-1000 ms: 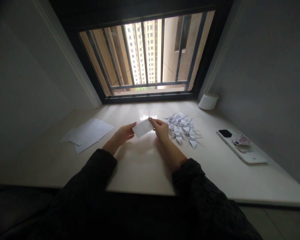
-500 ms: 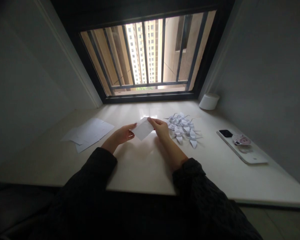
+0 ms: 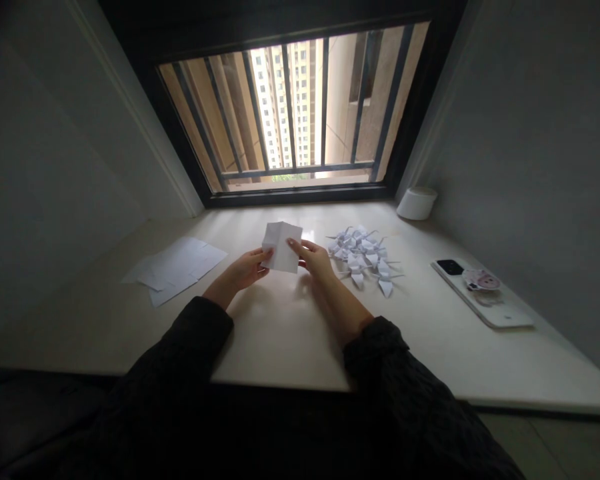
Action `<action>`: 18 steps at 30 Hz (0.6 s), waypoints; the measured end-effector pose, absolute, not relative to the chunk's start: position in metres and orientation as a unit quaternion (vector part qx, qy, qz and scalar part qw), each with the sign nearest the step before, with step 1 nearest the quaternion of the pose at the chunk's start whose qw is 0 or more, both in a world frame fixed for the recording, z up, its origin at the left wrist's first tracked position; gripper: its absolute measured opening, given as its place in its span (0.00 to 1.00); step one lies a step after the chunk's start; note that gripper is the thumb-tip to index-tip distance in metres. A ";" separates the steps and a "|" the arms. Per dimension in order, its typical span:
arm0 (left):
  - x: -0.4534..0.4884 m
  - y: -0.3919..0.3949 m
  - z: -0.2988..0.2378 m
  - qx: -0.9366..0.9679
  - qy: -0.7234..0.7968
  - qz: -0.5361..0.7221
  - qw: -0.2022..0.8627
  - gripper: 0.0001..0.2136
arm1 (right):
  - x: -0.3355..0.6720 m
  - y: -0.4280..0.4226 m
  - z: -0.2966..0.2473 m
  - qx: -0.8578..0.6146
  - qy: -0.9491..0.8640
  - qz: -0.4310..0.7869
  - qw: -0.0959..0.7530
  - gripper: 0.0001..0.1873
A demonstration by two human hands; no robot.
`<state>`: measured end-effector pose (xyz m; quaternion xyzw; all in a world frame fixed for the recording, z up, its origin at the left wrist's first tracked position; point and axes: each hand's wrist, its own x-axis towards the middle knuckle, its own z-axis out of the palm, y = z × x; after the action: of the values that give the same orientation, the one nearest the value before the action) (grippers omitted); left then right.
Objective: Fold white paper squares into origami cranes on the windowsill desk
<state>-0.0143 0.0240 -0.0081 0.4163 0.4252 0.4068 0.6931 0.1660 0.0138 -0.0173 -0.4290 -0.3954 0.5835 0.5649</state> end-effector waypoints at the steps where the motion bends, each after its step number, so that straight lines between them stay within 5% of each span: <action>1: -0.014 0.024 -0.008 0.414 0.428 0.413 0.689 0.15 | 0.165 0.012 -0.017 -0.425 -0.403 0.592 0.553 0.23; 18: -0.011 0.022 -0.008 0.436 0.411 0.449 0.663 0.22 | 0.156 0.011 -0.022 -0.464 -0.453 0.515 0.560 0.25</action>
<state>-0.0112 0.0221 -0.0079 0.4364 0.4113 0.4488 0.6626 0.1565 0.0111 -0.0224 -0.4640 -0.4530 0.5153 0.5604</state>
